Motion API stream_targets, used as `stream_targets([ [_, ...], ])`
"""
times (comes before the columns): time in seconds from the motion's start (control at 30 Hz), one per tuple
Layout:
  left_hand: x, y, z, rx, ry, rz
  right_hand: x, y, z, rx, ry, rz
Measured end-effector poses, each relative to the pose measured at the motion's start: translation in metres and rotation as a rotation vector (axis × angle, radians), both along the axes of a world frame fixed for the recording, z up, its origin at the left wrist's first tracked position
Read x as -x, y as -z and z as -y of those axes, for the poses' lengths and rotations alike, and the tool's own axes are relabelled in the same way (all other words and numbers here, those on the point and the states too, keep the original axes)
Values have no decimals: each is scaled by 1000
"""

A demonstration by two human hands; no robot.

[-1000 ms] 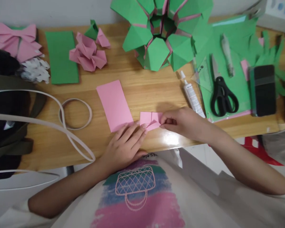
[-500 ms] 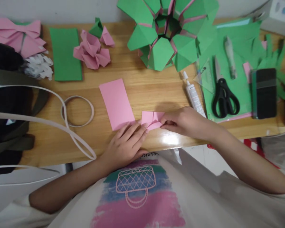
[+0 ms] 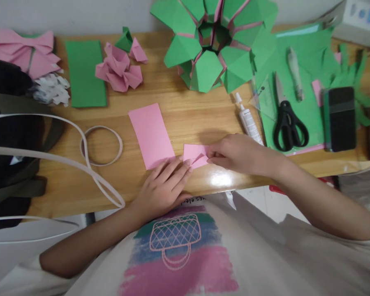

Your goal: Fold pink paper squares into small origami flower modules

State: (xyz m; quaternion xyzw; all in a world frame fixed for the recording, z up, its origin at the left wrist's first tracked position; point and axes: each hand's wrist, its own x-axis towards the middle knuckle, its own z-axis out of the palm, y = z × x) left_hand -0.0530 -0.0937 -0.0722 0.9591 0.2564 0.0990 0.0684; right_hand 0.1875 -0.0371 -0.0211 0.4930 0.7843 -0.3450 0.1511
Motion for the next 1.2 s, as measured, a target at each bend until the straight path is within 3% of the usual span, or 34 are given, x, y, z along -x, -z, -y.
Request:
stream_targets([
  [0.1,0,0,0,13,0,4,-9,3,12,-97,200,-63],
  [0.17,0,0,0,18,-1,8,-11,6,30,-299,299,-164],
  [0.23,-1,0,0,22,-4,10,-6,12,54,-582,258,-283],
  [0.3,0,0,0,24,-10,14,5,22,81,-849,130,-291],
  [0.37,0,1,0,19,-15,25,19,35,104,-975,83,-183],
  [0.47,-1,0,0,23,-16,28,36,52,123,-944,181,-45],
  [0.6,-1,-1,-1,38,-10,28,42,63,128,-931,247,18],
  [1.2,-1,2,1,29,-8,35,24,69,128,-955,386,26],
])
